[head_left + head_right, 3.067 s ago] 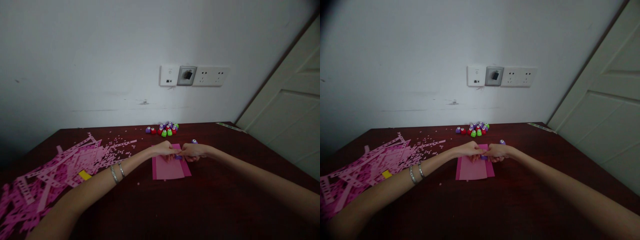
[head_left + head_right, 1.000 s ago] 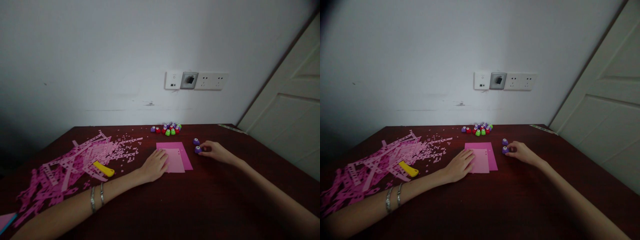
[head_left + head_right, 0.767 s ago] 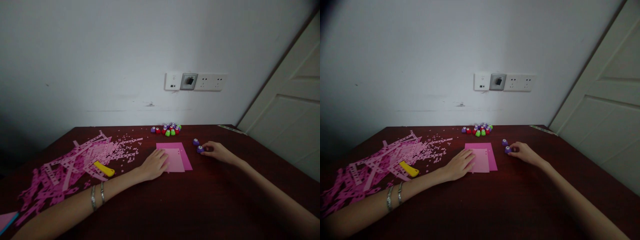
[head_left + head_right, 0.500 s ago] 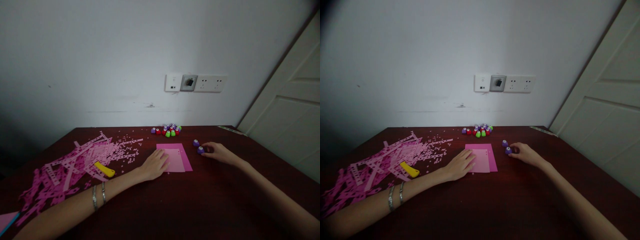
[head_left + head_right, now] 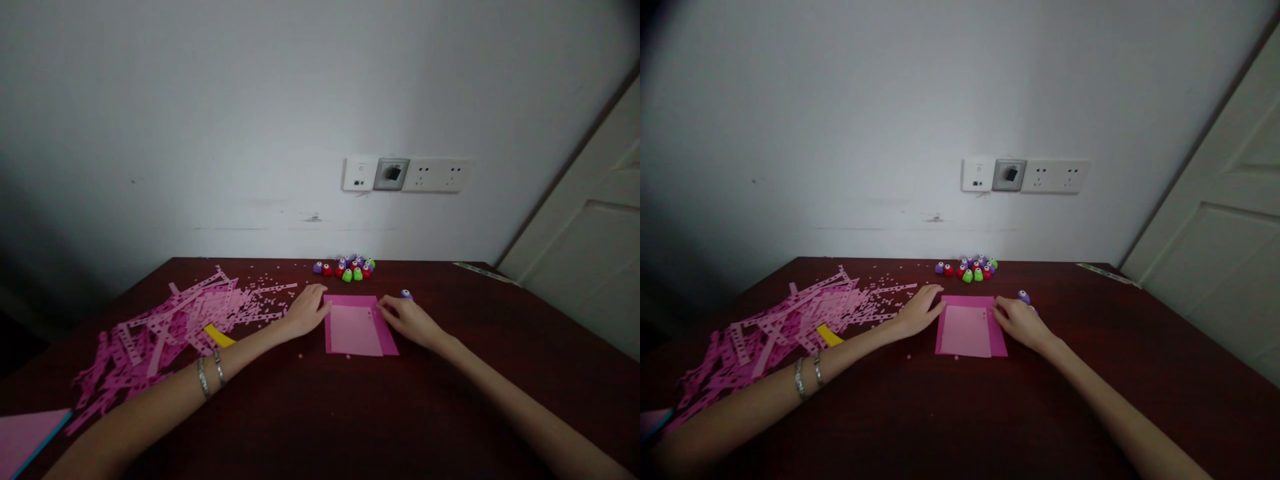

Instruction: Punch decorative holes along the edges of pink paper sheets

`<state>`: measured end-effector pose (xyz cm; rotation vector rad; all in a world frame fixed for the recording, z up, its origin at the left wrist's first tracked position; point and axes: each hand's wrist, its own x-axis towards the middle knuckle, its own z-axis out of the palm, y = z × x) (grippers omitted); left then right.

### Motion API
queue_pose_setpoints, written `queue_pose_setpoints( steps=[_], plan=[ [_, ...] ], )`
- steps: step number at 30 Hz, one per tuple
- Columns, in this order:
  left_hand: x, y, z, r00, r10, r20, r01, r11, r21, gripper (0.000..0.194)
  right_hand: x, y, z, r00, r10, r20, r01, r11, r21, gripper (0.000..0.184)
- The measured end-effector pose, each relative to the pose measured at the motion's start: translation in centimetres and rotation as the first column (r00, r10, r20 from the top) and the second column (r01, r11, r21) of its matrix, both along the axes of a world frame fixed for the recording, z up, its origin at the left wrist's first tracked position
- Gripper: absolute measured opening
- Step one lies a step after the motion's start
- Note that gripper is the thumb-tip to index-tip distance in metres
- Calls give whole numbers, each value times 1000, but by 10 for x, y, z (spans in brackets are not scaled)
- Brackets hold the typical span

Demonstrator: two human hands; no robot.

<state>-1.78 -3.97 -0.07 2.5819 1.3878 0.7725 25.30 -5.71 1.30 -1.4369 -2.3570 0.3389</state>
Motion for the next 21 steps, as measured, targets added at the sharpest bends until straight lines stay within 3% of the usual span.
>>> queue_pose_setpoints(
  steps=[4, 8, 13, 21],
  plan=[
    [-19, 39, 9, 990, 116, 78, -118, 993, 10, 32, 3, 5, -18, 997, -23, -80, 24, 1000, 5, 27],
    [-26, 75, 14, 981, 149, 123, -144, 988, -49, 23, 5, 3, -27, 990, -33, -140, 35, 999, 11, 29],
    [-15, 105, 7, 979, 133, 157, -98, 973, -209, 20, 4, 1, -27, 993, -28, -112, 31, 999, 30, 28],
    [5, 131, -4, 967, 178, 180, -129, 958, -254, 26, 4, 2, -31, 995, -34, -92, 40, 998, 55, 25]
  ],
)
